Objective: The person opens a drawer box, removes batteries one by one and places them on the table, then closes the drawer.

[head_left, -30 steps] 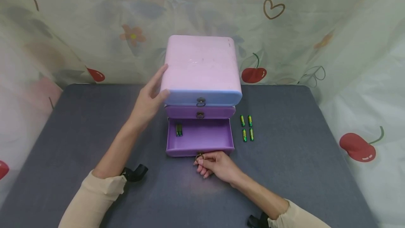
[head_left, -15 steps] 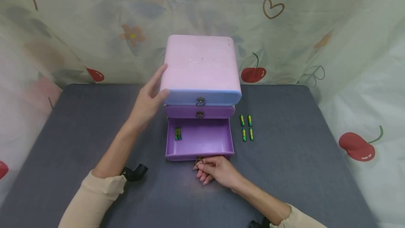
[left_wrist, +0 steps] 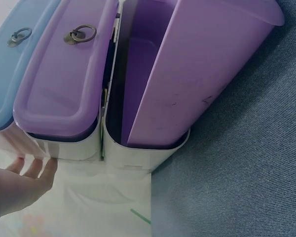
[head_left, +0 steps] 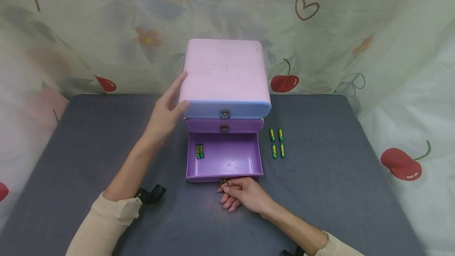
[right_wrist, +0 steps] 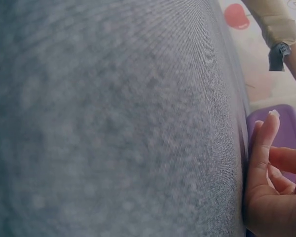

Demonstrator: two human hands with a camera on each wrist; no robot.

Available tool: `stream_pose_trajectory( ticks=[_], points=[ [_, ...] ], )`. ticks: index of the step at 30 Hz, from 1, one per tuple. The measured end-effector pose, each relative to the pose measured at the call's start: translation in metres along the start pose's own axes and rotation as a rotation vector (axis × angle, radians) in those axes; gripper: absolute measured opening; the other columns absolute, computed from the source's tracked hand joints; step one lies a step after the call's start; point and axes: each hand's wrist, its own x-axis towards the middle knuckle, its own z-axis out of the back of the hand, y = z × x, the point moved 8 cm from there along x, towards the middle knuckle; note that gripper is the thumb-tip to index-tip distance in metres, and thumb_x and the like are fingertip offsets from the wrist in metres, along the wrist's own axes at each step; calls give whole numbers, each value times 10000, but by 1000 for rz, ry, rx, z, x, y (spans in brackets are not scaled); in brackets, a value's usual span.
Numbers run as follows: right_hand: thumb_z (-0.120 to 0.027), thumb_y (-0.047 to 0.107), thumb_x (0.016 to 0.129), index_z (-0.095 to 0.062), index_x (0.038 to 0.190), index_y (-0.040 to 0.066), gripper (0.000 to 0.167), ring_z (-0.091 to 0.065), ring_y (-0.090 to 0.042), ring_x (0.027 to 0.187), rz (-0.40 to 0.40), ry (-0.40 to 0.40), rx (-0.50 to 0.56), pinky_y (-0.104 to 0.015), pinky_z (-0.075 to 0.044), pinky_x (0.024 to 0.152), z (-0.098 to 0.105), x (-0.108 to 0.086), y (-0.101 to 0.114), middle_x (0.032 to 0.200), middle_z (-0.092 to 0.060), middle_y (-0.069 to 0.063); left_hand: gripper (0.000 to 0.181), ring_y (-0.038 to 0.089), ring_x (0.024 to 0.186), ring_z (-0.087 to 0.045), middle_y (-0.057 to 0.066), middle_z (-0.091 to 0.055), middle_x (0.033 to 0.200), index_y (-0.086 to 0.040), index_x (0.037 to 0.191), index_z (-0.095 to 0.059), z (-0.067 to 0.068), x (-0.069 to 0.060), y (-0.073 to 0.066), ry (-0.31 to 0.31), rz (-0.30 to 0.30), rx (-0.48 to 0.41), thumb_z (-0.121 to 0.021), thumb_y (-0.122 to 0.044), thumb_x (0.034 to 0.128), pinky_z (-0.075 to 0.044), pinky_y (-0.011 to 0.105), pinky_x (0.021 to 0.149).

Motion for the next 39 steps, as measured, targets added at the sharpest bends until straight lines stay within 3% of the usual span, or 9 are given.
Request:
stream_pose_trajectory(
  ticks=[13, 19, 30, 39],
  points=[
    [-560, 82, 1001, -681, 1084, -99, 233, -678, -109, 626, -101, 16, -16, -285, -590, 567, 4, -3, -6, 832, -733, -158, 755, 183, 1492, -229, 9, -263, 1627, -220, 1554, -356, 0, 1, -1, 2, -7, -6, -710, -403, 913, -191, 408, 1210],
    [-570, 120, 1000, -708, 1058, -64, 238, -684, -126, 620, -136, 63, -27, -303, -594, 567, 2, -5, -7, 850, -736, -163, 759, 193, 1491, -232, 23, -267, 1625, -207, 1555, -356, 0, -1, -1, -2, -10, -13, -714, -396, 912, -195, 408, 1209],
    [-576, 99, 1006, -689, 1127, -64, 233, -687, -141, 722, -18, 183, -86, -304, -600, 648, -6, -7, 18, 937, -730, -192, 694, 186, 1492, -229, 26, -265, 1626, -203, 1554, -357, -1, 0, -3, -6, -7, -3, -689, -290, 951, -186, 402, 1212],
    [-587, 133, 1005, -679, 1158, -48, 253, -690, -158, 780, 26, 270, -165, -454, -595, 732, -15, -11, 41, 983, -728, -171, 662, 183, 1490, -235, 30, -271, 1624, -193, 1553, -357, -1, 0, -3, -7, -9, -14, -665, -211, 967, -197, 367, 1209]
  ],
)
